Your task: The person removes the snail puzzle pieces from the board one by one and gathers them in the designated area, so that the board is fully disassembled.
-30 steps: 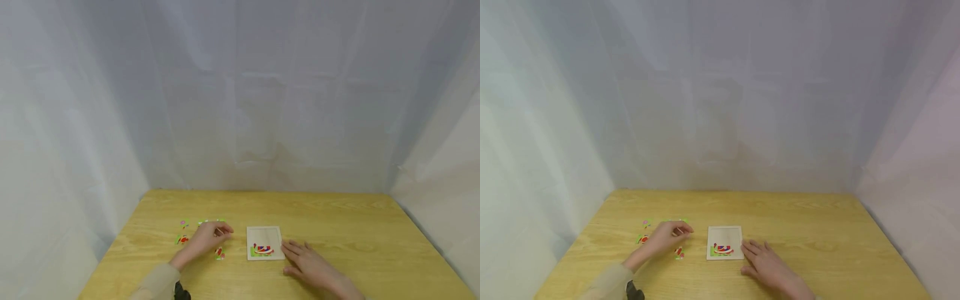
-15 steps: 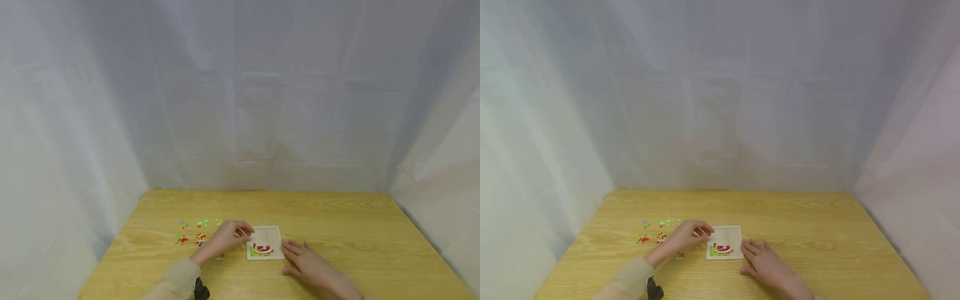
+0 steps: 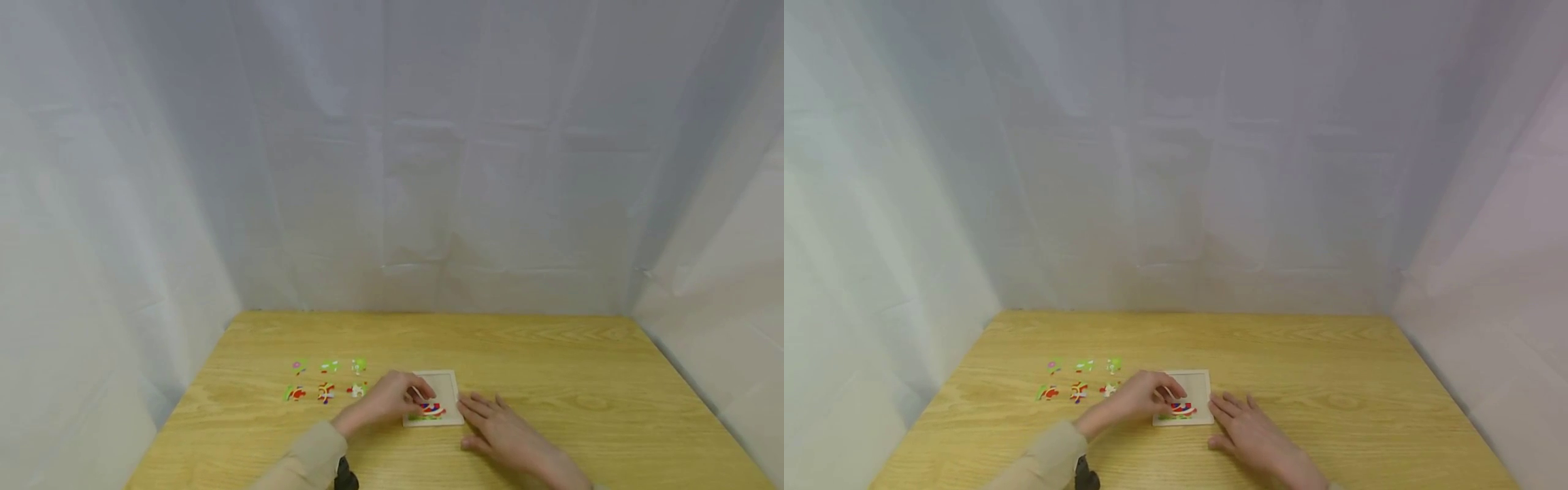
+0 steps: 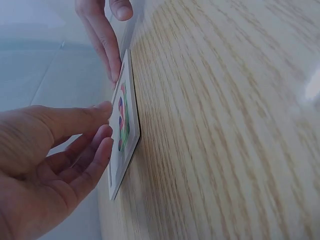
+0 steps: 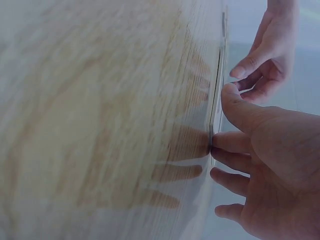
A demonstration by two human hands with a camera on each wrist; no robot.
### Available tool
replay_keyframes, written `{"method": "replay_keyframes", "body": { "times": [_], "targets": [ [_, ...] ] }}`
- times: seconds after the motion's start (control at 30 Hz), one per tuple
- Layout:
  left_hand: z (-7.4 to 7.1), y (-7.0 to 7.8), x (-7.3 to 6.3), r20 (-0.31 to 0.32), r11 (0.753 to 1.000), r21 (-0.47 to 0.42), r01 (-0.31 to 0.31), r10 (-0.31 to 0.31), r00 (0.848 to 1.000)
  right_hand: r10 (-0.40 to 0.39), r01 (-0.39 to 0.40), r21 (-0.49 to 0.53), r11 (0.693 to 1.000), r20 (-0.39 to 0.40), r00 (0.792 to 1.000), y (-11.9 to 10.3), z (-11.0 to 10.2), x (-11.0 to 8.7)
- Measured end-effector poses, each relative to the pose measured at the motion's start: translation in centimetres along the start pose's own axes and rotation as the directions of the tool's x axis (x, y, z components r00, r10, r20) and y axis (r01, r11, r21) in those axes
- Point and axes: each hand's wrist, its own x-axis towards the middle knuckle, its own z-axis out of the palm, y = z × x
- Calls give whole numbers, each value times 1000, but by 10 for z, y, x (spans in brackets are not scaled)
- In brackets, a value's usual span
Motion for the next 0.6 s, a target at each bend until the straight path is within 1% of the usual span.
{"method": "replay_keyframes", "body": {
  "times": [0.13, 0.23, 0.37, 0.6],
  "targets": [
    [2, 2, 1, 29, 997, 72, 4, -6, 1000, -6, 6, 9, 1000, -3, 1000, 0, 0, 0],
    [3, 4, 2, 44, 991, 132, -5, -1, 999, -13, 14, 15, 1000, -12, 1000, 0, 0, 0],
    [3, 6, 3, 60, 979, 200, -25, 13, 998, -13, 13, 19, 1000, -14, 1000, -1, 0, 0],
    [4, 8, 5, 84, 954, 298, -34, 9, 996, 14, -15, 46, 999, 19, 1000, 0, 1, 0]
  ]
}}
